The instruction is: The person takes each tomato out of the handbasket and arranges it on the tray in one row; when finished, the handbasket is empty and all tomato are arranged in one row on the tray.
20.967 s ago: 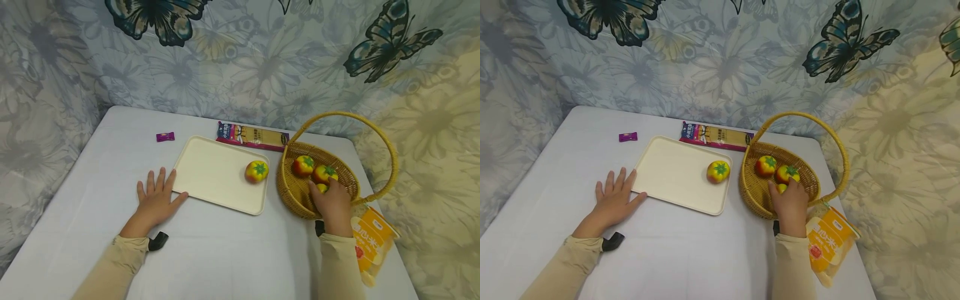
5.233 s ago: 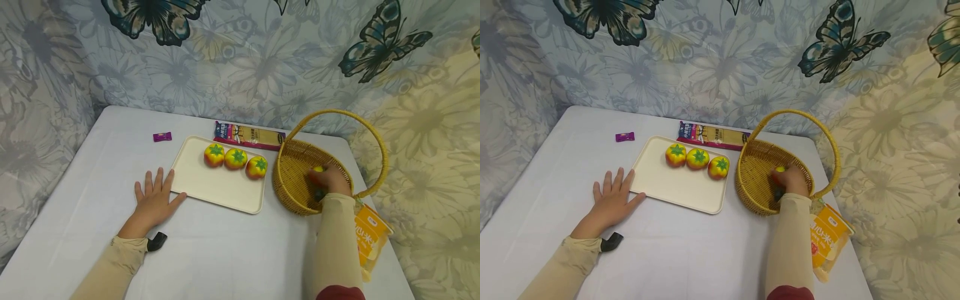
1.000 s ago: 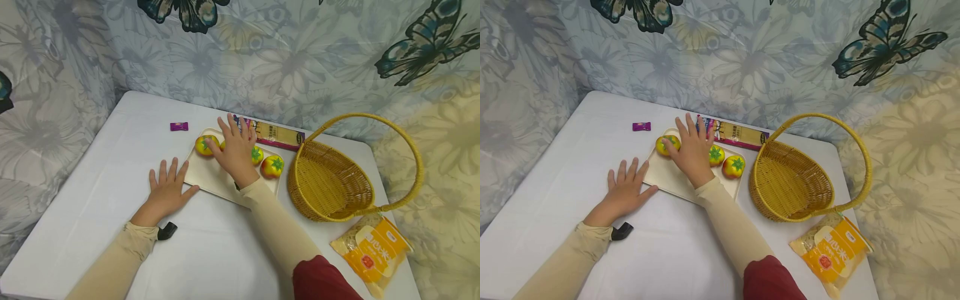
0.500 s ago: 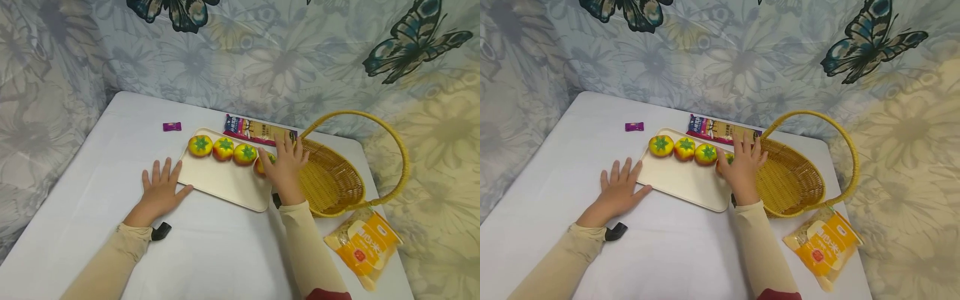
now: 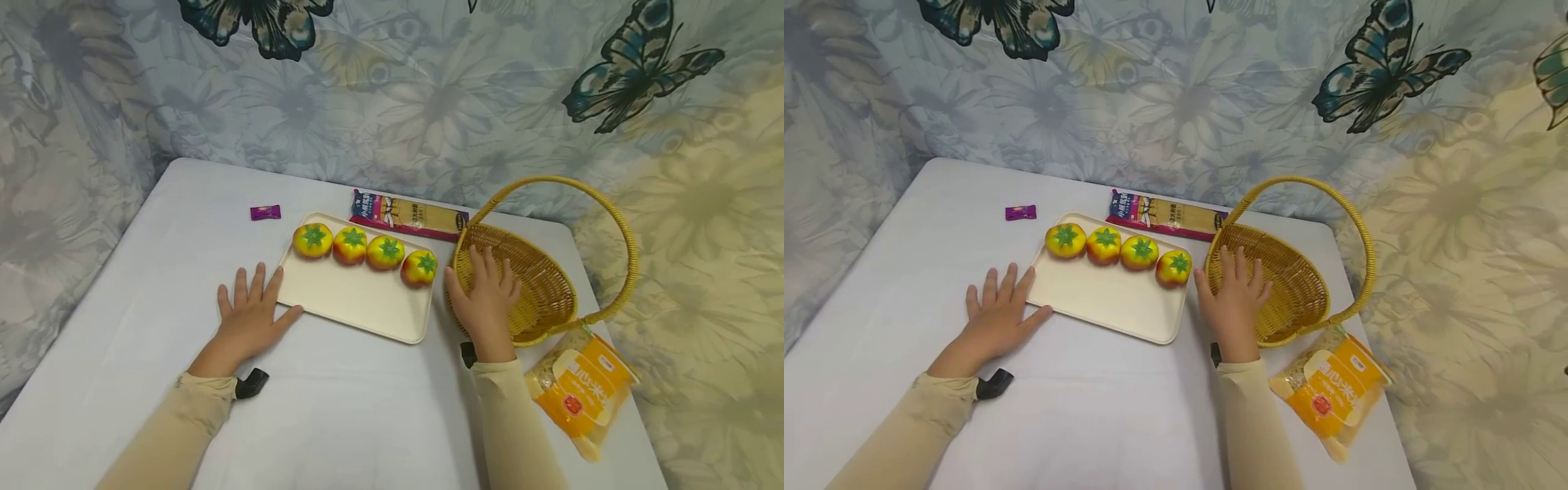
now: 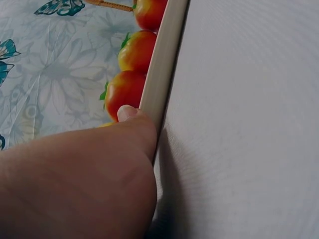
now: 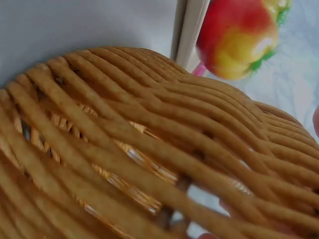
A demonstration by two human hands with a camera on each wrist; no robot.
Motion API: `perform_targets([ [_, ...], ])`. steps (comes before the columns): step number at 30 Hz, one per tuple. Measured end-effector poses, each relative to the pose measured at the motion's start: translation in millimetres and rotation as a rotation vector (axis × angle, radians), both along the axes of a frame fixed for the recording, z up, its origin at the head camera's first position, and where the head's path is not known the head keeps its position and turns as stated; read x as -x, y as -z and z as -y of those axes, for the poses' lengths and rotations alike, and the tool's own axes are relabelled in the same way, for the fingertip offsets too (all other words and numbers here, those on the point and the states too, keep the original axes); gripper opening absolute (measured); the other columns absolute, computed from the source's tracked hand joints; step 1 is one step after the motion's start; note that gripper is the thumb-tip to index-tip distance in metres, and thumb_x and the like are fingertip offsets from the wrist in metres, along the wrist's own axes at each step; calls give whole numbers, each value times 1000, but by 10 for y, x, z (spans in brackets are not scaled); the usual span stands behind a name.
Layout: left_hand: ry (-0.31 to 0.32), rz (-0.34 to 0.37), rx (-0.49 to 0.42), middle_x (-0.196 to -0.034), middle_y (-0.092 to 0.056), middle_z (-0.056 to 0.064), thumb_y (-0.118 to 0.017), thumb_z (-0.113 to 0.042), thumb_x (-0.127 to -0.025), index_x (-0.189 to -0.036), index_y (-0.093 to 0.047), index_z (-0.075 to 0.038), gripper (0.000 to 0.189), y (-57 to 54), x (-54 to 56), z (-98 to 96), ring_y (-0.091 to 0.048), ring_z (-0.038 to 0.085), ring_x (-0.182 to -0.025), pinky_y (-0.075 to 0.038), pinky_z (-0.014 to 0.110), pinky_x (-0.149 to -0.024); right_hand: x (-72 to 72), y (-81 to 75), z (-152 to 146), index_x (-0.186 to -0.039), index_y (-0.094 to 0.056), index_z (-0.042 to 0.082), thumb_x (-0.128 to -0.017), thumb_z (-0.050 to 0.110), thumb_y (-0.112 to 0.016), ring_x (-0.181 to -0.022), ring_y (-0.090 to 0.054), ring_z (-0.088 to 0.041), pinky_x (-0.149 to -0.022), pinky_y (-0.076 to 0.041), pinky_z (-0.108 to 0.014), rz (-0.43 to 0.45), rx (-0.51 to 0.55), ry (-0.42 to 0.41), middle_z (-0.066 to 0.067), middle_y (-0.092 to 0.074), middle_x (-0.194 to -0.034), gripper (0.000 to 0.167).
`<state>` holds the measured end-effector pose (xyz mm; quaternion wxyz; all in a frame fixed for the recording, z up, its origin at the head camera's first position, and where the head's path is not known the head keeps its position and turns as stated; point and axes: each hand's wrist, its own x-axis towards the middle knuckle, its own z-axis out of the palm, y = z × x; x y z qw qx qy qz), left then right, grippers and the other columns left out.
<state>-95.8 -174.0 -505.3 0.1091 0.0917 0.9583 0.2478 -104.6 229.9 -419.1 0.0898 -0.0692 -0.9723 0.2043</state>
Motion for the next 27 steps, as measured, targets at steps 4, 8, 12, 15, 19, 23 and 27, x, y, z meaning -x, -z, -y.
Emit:
perform_targets([
  [4,-3,-5,-9,-173,14,26,-39,-72,-105,-171,-3,-9,98,20,13,39,25,52,-154,23,75,-110,7,24,39,-167,-37,17,-106,62,-50,-159,-1,-48,-117,6,-75,-18,16,-13,-16,-22,-174,77],
  [8,5,-7,-17,-173,14,26,-38,-72,-105,-171,-2,-10,98,43,31,43,25,51,-154,22,75,-111,12,51,60,-166,-38,15,-106,59,-52,-159,-1,-47,-117,7,-75,-22,18,-14,-17,-23,-174,76],
  [12,12,-11,-22,-173,13,26,-39,-72,-105,-171,-3,-10,98,44,46,32,24,52,-154,22,75,-111,18,85,63,-166,-38,15,-106,56,-55,-159,-3,-47,-117,6,-74,-21,13,-4,-17,-23,-174,74],
  [15,15,-12,-19,-173,14,26,-39,-72,-105,-171,-2,-10,98,42,63,29,24,52,-154,22,75,-111,27,102,63,-166,-39,16,-106,55,-56,-158,-5,-48,-117,4,-75,-31,5,1,-17,-25,-173,74],
  [19,13,-16,-24,-173,17,25,-39,-72,-105,-171,-2,-11,98,57,81,22,25,50,-154,23,74,-111,31,108,63,-166,-39,16,-106,54,-57,-158,-6,-48,-118,5,-74,-40,0,1,-18,-26,-173,73],
  [23,-1,-14,-39,-172,22,24,-40,-73,-104,-171,0,-12,99,66,76,17,29,50,-153,24,74,-111,26,113,66,-165,-40,16,-105,55,-58,-159,-5,-46,-118,5,-73,-54,-7,-9,-16,-26,-173,73],
  [27,-71,-33,-30,-170,26,27,-38,-75,-103,-171,0,-12,101,29,58,5,32,55,-149,25,76,-108,22,119,72,-165,-41,17,-105,56,-58,-159,-6,-45,-118,5,-73,-73,-12,-29,-15,-26,-173,73],
])
